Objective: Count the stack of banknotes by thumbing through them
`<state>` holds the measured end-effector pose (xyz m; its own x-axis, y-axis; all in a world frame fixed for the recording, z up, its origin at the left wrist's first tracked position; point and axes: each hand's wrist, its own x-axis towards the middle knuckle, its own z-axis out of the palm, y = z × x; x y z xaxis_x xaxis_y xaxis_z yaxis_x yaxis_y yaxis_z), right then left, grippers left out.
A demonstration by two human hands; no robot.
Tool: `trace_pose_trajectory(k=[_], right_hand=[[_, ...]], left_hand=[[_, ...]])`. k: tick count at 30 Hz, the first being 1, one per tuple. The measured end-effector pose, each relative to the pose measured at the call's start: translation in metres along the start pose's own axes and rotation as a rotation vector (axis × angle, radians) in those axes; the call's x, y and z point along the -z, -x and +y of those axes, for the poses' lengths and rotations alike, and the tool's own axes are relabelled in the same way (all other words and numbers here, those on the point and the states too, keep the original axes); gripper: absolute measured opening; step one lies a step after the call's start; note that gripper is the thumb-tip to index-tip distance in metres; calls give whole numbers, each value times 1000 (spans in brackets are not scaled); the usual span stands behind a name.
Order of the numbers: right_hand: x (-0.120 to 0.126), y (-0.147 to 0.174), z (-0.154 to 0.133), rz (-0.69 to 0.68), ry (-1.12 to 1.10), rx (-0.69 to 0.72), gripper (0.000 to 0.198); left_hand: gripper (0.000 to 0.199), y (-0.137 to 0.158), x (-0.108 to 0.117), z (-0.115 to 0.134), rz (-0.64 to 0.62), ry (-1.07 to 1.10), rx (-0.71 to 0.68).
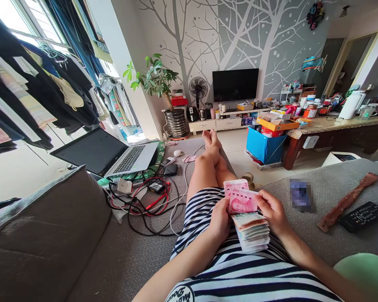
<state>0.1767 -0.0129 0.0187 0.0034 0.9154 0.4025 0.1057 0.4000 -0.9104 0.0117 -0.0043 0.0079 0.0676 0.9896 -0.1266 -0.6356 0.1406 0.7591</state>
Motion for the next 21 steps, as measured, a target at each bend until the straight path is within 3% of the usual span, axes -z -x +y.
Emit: trace_pose_trajectory(k=[9, 14, 21], right_hand=[[1, 1, -2, -20, -62, -8, 54], [3, 3, -3, -60, -106, 55, 54], [4, -6, 11, 47, -5, 9, 56]], left_hand=[[25, -1, 0, 0, -30, -12, -13], [33, 3, -5, 5, -49, 22, 45], [39, 7, -7, 10, -39, -1, 56]])
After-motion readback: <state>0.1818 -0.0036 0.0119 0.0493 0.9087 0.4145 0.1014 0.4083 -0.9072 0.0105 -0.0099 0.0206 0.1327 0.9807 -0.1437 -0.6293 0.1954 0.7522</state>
